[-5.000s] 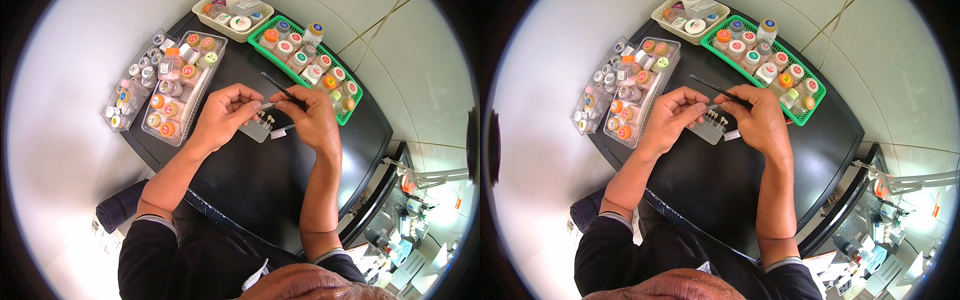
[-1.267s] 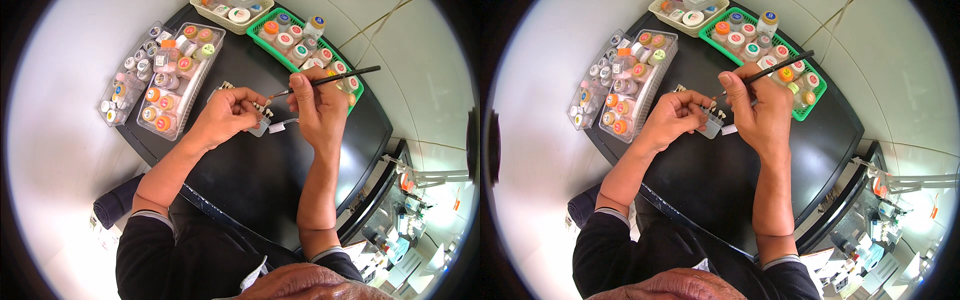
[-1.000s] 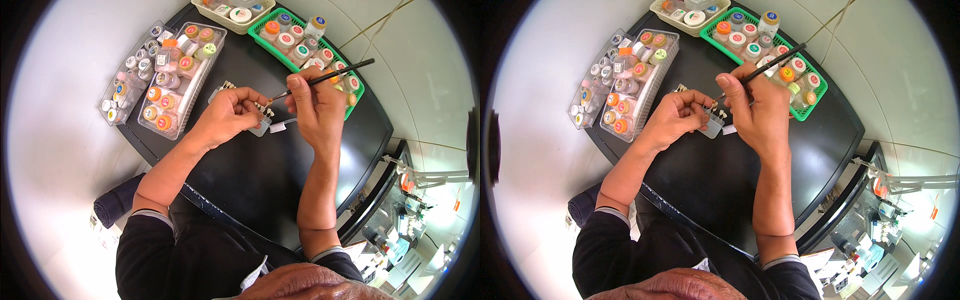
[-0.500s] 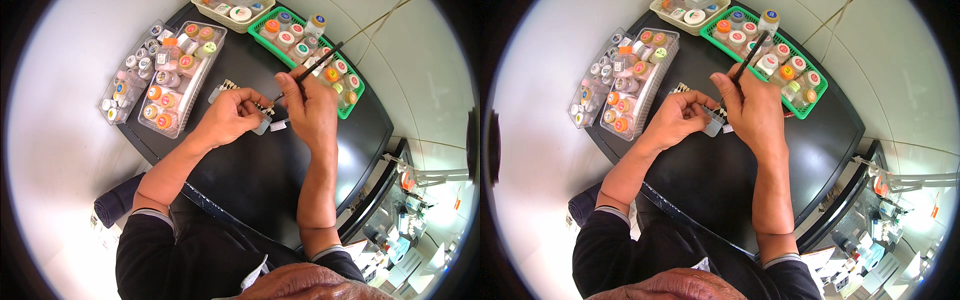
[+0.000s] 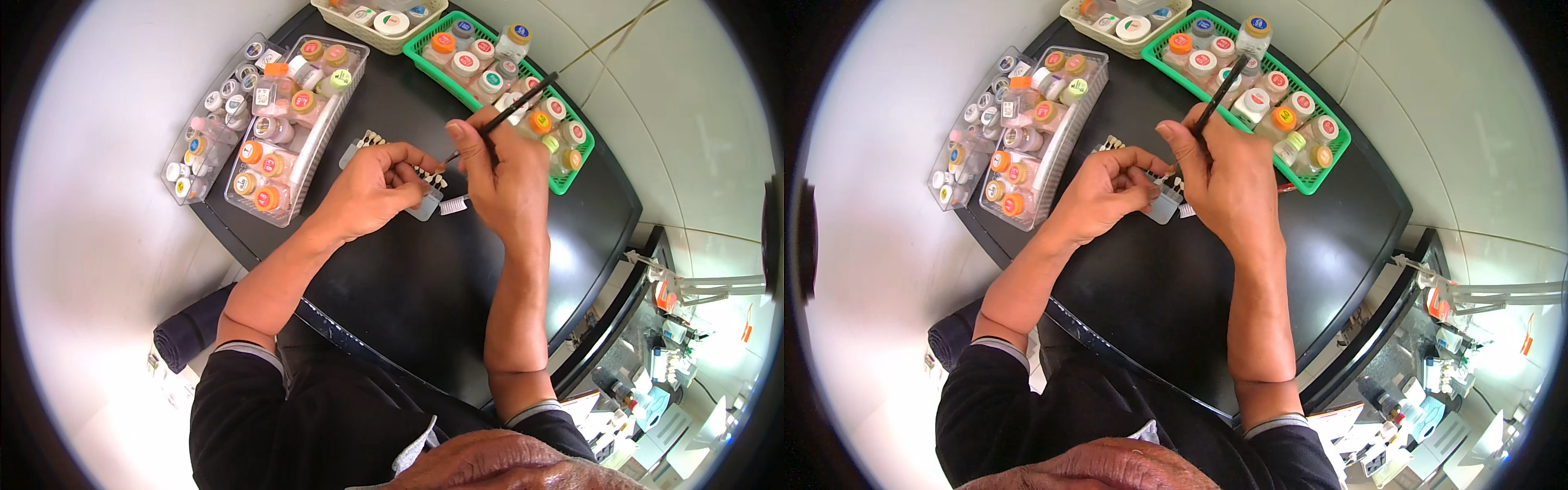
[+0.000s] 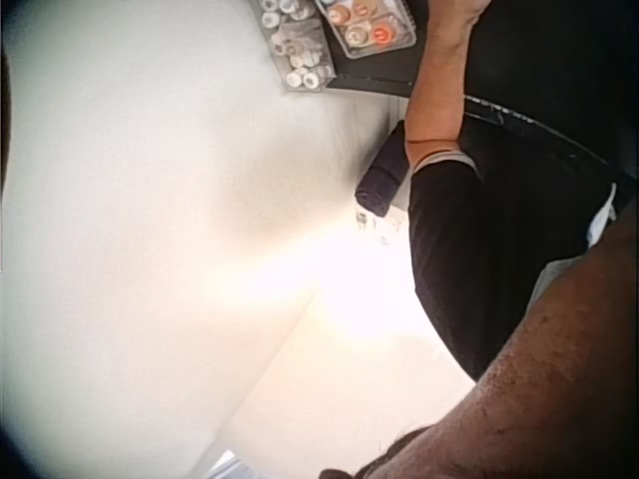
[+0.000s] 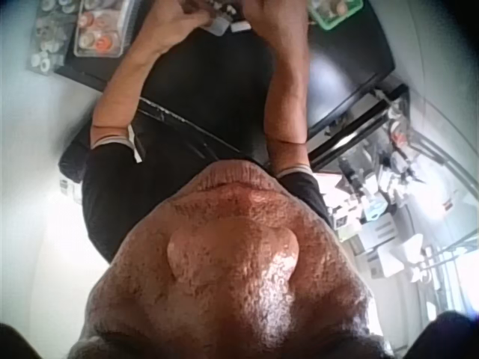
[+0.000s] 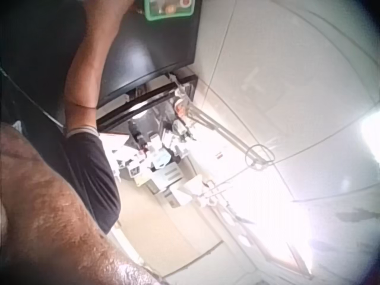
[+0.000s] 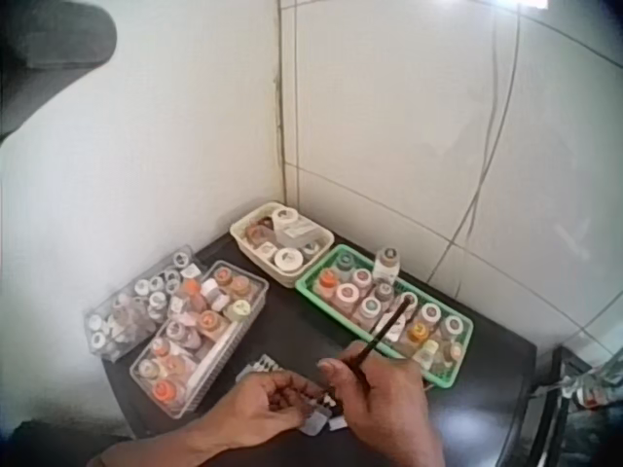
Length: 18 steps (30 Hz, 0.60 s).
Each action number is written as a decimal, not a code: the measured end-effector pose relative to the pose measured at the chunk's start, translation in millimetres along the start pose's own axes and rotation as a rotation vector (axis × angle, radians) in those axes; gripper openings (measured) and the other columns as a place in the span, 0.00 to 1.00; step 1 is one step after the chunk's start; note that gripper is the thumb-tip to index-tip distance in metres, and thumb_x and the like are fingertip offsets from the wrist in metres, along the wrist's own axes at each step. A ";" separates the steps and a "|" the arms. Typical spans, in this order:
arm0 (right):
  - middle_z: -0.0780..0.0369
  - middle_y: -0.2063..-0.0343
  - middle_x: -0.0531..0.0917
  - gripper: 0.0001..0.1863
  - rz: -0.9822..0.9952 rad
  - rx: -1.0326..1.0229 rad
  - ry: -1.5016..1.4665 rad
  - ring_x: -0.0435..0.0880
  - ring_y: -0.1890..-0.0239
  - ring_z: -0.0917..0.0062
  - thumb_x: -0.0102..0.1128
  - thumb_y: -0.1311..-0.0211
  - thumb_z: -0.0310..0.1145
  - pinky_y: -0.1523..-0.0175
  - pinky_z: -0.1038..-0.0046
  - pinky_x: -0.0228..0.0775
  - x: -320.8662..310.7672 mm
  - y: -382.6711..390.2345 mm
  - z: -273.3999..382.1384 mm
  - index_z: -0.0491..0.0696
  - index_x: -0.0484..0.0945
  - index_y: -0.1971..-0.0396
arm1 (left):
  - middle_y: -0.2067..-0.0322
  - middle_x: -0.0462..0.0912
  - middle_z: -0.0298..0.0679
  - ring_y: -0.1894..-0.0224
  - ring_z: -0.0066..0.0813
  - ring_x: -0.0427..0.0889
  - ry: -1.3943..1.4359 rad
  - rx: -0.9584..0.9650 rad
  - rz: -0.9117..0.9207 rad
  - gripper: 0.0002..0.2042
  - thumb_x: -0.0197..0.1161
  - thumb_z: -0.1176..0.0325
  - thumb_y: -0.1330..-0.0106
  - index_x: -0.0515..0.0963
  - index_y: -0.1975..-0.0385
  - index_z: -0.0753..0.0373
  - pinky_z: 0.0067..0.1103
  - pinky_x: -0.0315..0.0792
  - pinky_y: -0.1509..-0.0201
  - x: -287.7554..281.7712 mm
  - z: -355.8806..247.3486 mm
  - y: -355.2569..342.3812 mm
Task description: The person applies stain to dental crowns using a fine brush, selecting colors from various jars and checking against a shade guide.
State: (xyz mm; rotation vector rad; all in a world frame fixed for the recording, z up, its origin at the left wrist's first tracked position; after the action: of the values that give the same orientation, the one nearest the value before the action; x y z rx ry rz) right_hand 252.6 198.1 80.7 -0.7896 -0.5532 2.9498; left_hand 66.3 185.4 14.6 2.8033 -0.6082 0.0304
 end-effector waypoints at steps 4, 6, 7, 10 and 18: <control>0.61 0.86 0.75 0.14 0.017 -0.017 -0.036 0.70 0.85 0.75 0.72 0.22 0.37 0.76 0.68 0.61 -1.1 -0.8 9.3 0.41 0.85 0.66 | 0.70 0.83 0.27 0.68 0.13 0.83 0.071 -0.033 -0.006 0.16 0.68 0.73 0.32 0.84 0.45 0.72 0.14 0.75 0.62 -0.8 1.5 0.6; 0.60 0.86 0.76 0.14 0.057 0.054 -0.027 0.71 0.85 0.75 0.72 0.23 0.36 0.76 0.69 0.62 0.0 -1.4 5.6 0.41 0.85 0.67 | 0.68 0.86 0.30 0.67 0.15 0.85 0.096 -0.023 -0.003 0.17 0.70 0.71 0.30 0.84 0.45 0.72 0.14 0.77 0.61 -2.4 1.2 0.6; 0.60 0.86 0.76 0.14 0.056 0.053 -0.027 0.71 0.85 0.75 0.72 0.23 0.36 0.76 0.69 0.62 -0.7 -1.5 4.3 0.41 0.85 0.67 | 0.67 0.86 0.31 0.67 0.15 0.85 0.087 -0.025 0.013 0.17 0.70 0.70 0.29 0.84 0.44 0.71 0.13 0.76 0.62 -2.0 0.4 0.4; 0.60 0.85 0.76 0.14 -0.016 0.018 -0.062 0.72 0.85 0.75 0.72 0.23 0.36 0.76 0.69 0.62 -2.9 -1.2 2.3 0.41 0.84 0.67 | 0.65 0.87 0.31 0.68 0.15 0.86 0.095 -0.056 0.004 0.17 0.71 0.69 0.28 0.84 0.44 0.70 0.11 0.74 0.65 -0.7 -5.7 2.7; 0.61 0.84 0.79 0.14 -0.012 0.016 -0.195 0.73 0.84 0.77 0.72 0.23 0.37 0.75 0.71 0.64 -2.8 0.6 3.2 0.41 0.86 0.64 | 0.62 0.91 0.33 0.65 0.15 0.88 0.148 -0.090 -0.001 0.17 0.70 0.68 0.28 0.85 0.44 0.68 0.12 0.71 0.68 -5.3 -2.4 1.0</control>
State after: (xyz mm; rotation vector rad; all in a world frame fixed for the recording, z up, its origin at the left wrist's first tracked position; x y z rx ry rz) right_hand 253.5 196.2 84.4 -0.4976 -0.5401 3.0353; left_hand 61.1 187.3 16.8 2.6851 -0.5588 0.2026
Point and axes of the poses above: each hand's wrist, its own y-axis away from the middle knuckle, its own x-axis out of the palm, z = x × y, the point moved 4 cm from there along -y, towards the middle knuckle
